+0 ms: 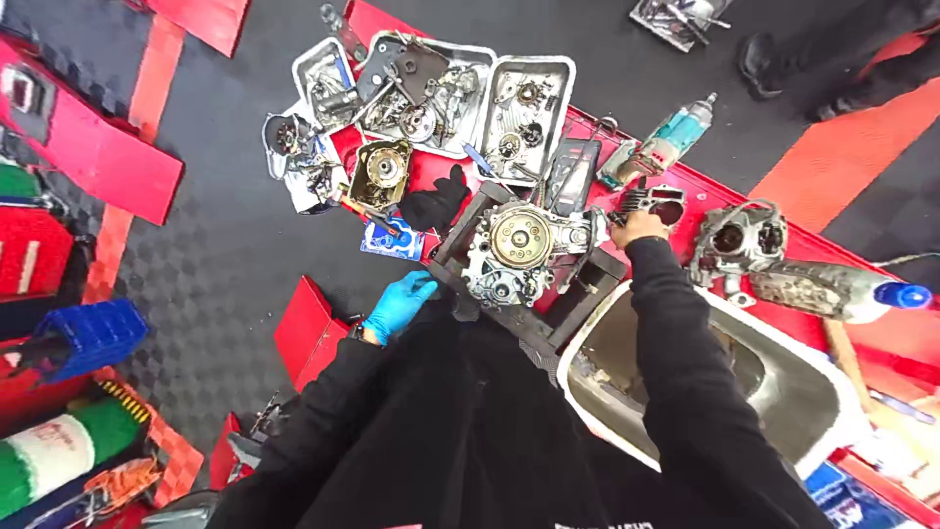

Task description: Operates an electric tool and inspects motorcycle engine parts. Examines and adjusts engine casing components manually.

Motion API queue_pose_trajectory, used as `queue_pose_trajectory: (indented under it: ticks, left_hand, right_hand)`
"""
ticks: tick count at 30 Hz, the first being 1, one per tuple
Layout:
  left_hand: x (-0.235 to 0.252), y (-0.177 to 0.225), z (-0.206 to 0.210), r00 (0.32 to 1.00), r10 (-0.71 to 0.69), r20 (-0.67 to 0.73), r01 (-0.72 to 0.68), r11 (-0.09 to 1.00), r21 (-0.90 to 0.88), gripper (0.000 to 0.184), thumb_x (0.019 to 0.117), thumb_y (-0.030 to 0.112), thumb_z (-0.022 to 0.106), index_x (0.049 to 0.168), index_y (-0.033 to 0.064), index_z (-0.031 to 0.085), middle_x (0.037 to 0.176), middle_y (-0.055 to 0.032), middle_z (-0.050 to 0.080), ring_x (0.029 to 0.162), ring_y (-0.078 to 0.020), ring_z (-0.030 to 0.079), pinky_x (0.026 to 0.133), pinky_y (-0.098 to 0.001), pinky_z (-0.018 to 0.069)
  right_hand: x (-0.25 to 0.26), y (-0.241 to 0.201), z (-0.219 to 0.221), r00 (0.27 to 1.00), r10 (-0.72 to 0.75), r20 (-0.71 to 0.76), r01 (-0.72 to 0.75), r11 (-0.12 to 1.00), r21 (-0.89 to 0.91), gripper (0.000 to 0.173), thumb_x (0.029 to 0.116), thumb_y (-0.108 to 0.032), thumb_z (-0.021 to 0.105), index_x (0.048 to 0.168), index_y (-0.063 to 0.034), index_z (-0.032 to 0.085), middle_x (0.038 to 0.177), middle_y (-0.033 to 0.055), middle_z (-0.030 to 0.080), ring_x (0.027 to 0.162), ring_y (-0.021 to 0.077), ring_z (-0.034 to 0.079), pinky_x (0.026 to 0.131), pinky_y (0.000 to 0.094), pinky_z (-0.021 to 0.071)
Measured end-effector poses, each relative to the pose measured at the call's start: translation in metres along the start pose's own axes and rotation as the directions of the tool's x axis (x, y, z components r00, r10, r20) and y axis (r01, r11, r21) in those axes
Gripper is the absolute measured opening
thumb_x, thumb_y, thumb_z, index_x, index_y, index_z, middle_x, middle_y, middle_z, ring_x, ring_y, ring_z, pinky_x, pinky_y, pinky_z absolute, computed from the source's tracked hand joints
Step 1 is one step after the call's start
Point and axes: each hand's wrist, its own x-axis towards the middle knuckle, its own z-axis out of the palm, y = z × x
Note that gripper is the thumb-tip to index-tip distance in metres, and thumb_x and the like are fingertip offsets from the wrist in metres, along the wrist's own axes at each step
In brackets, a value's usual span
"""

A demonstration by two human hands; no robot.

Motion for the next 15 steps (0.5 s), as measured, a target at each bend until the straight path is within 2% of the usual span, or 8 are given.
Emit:
queue_pose_trajectory:
  ticks: [3, 5, 8, 10, 11, 13, 14, 15]
  left_hand:
    - [0.02, -0.04, -0.009, 0.995, -0.081, -0.049, 0.083, 0.996, 0.03, 0.054, 0.1041, 0.043, 0.056, 0.144, 0.006, 0.055, 0.127, -0.0135, 0.07, 0.112, -0.0221, 0.07, 0.103, -0.0443, 0.0543]
    - [0.045, -0.052, -0.014, 0.996, -0.072, -0.058, 0.079, 0.989, 0.125, 0.055, 0.1041, 0.044, 0.055, 0.144, 0.007, 0.055, 0.13, -0.0136, 0.069, 0.12, -0.0246, 0.067, 0.107, -0.048, 0.0509]
    - [0.105, -0.049, -0.023, 0.993, 0.043, -0.111, -0.002, 0.939, 0.343, 0.047, 0.1042, 0.042, 0.053, 0.135, 0.0091, 0.064, 0.129, -0.0156, 0.068, 0.12, -0.031, 0.066, 0.106, -0.0559, 0.0497]
    - [0.148, -0.039, -0.026, 0.972, 0.152, -0.181, -0.059, 0.898, 0.436, 0.042, 0.102, 0.038, 0.058, 0.132, 0.0093, 0.065, 0.138, -0.0164, 0.062, 0.12, -0.0358, 0.065, 0.102, -0.0609, 0.0511]
    - [0.17, -0.033, -0.029, 0.958, 0.192, -0.212, -0.077, 0.886, 0.458, 0.046, 0.1002, 0.035, 0.061, 0.139, 0.0109, 0.06, 0.152, -0.0138, 0.053, 0.125, -0.0369, 0.063, 0.101, -0.0623, 0.0514]
    - [0.21, -0.023, -0.029, 0.938, 0.263, -0.226, -0.116, 0.852, 0.51, 0.069, 0.0963, 0.03, 0.067, 0.158, 0.0138, 0.041, 0.167, -0.0112, 0.032, 0.127, -0.0402, 0.062, 0.096, -0.0643, 0.0542]
    - [0.224, -0.021, -0.025, 0.929, 0.291, -0.227, -0.126, 0.829, 0.546, 0.077, 0.0957, 0.027, 0.067, 0.163, 0.0128, 0.031, 0.169, -0.0132, 0.028, 0.123, -0.0418, 0.064, 0.093, -0.0646, 0.0556]
    - [0.231, -0.017, -0.02, 0.907, 0.343, -0.244, -0.143, 0.796, 0.588, 0.076, 0.0967, 0.025, 0.064, 0.163, 0.0092, 0.029, 0.166, -0.0179, 0.032, 0.118, -0.0432, 0.066, 0.09, -0.0646, 0.0565]
  right_hand:
    - [0.026, -0.003, 0.015, 1.0, -0.009, 0.012, 0.01, 1.0, -0.015, 0.043, 0.0906, -0.031, 0.073, 0.111, 0.0068, 0.07, 0.119, 0.0393, 0.064, 0.117, 0.0591, 0.059, 0.092, 0.0808, 0.043]
    - [0.019, -0.004, 0.015, 0.999, 0.029, -0.045, -0.029, 1.0, 0.0, 0.04, 0.0911, -0.029, 0.071, 0.117, 0.0024, 0.07, 0.121, 0.0379, 0.064, 0.117, 0.0592, 0.059, 0.091, 0.0816, 0.0429]
    - [-0.022, -0.001, -0.005, 0.976, 0.098, -0.194, -0.081, 0.992, 0.093, 0.04, 0.0977, -0.033, 0.062, 0.125, -0.0038, 0.068, 0.12, 0.0343, 0.066, 0.115, 0.0586, 0.061, 0.089, 0.0806, 0.0448]
    - [-0.069, 0.004, -0.019, 0.941, 0.132, -0.312, -0.079, 0.981, 0.178, 0.042, 0.101, -0.036, 0.057, 0.13, -0.007, 0.065, 0.118, 0.0281, 0.07, 0.112, 0.0532, 0.065, 0.091, 0.077, 0.0467]
    - [-0.096, 0.007, -0.022, 0.916, 0.144, -0.375, -0.064, 0.974, 0.218, 0.044, 0.1023, -0.039, 0.055, 0.132, -0.0077, 0.063, 0.116, 0.0239, 0.072, 0.109, 0.0479, 0.068, 0.093, 0.0726, 0.0485]
    - [-0.154, 0.01, -0.017, 0.851, 0.149, -0.504, 0.004, 0.957, 0.289, 0.045, 0.1016, -0.04, 0.058, 0.131, -0.0065, 0.064, 0.112, 0.0188, 0.074, 0.101, 0.0364, 0.072, 0.093, 0.0613, 0.0538]
    - [-0.185, 0.01, -0.01, 0.818, 0.141, -0.558, 0.043, 0.952, 0.304, 0.043, 0.1013, -0.039, 0.059, 0.128, -0.0057, 0.066, 0.107, 0.0161, 0.075, 0.094, 0.0302, 0.074, 0.089, 0.0547, 0.0576]
    - [-0.216, 0.006, -0.002, 0.787, 0.135, -0.602, 0.075, 0.948, 0.311, 0.041, 0.1014, -0.038, 0.06, 0.126, -0.0051, 0.067, 0.103, 0.0134, 0.075, 0.088, 0.0247, 0.075, 0.083, 0.0486, 0.0605]
